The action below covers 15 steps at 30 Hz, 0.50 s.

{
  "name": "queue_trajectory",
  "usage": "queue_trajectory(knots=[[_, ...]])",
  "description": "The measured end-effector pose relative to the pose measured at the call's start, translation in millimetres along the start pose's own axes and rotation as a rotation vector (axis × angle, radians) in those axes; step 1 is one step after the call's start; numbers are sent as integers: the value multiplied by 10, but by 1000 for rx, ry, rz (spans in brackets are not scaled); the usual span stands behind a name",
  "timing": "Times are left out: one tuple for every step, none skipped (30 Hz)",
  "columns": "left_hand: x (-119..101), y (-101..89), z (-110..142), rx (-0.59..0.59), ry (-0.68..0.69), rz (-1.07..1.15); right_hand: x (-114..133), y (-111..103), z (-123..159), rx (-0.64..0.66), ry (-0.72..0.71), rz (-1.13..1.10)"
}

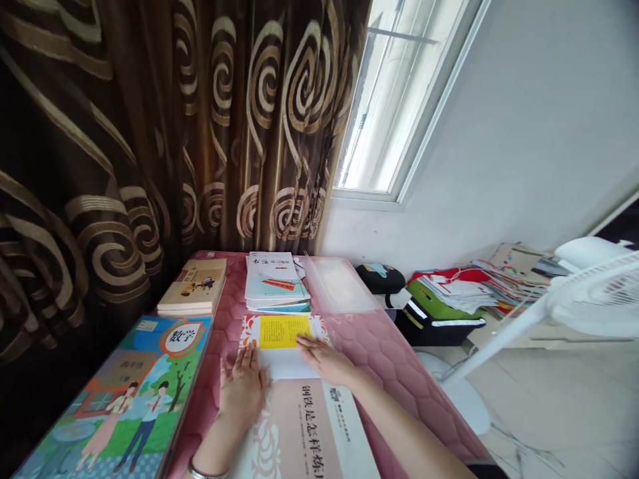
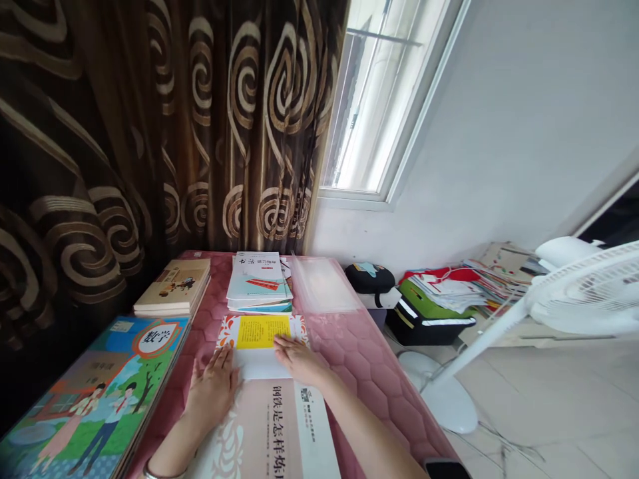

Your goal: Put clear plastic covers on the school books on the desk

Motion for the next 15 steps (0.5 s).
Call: queue_trajectory(knots=[[-19,1,-12,12,-22,-31,-123,-70,112,-45,22,-22],[-56,4,-32,31,-46,-62,-233,-142,200,-100,41,-43],[-119,11,-63,57,-65,-87,-327,-209,262,-156,56,-62],[-221,31,-105,96,-64,-94,-405,-266,298,-207,70,-76],[-359,54,-158,135,-44,-88,-472,-310,309,-249,85,-84],[-543,94,-219,185,9,-58,-529,-339,301,-278,102,-83],[-766,147,-278,247,97,3,-583,-360,280,-299,125,-76],[-971,178,-338,274,156,36,-638,-379,256,-319,155,-63],[-1156,208,-395,292,199,58,-698,-404,236,-347,195,-49],[-1317,233,-444,297,232,80,-762,-433,224,-377,242,-31],[-1445,256,-482,298,251,100,-826,-464,219,-405,292,-13],[-1539,274,-508,291,262,115,-889,-495,218,-428,342,4],[-1601,288,-519,281,270,129,-948,-525,217,-445,389,18],[-1636,300,-519,271,277,139,-1004,-555,213,-456,435,28],[-1649,307,-511,262,284,150,-1056,-585,203,-465,482,34]])
Point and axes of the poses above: each hand's wrist, its own z-axis away from the middle knuckle, its own y-axis out of the palm, x = y × z, the point moved 8 cm from there along -z, towards the middle knuckle, and after that the axes turned 7 degrees about x, right-handed, at the moved point
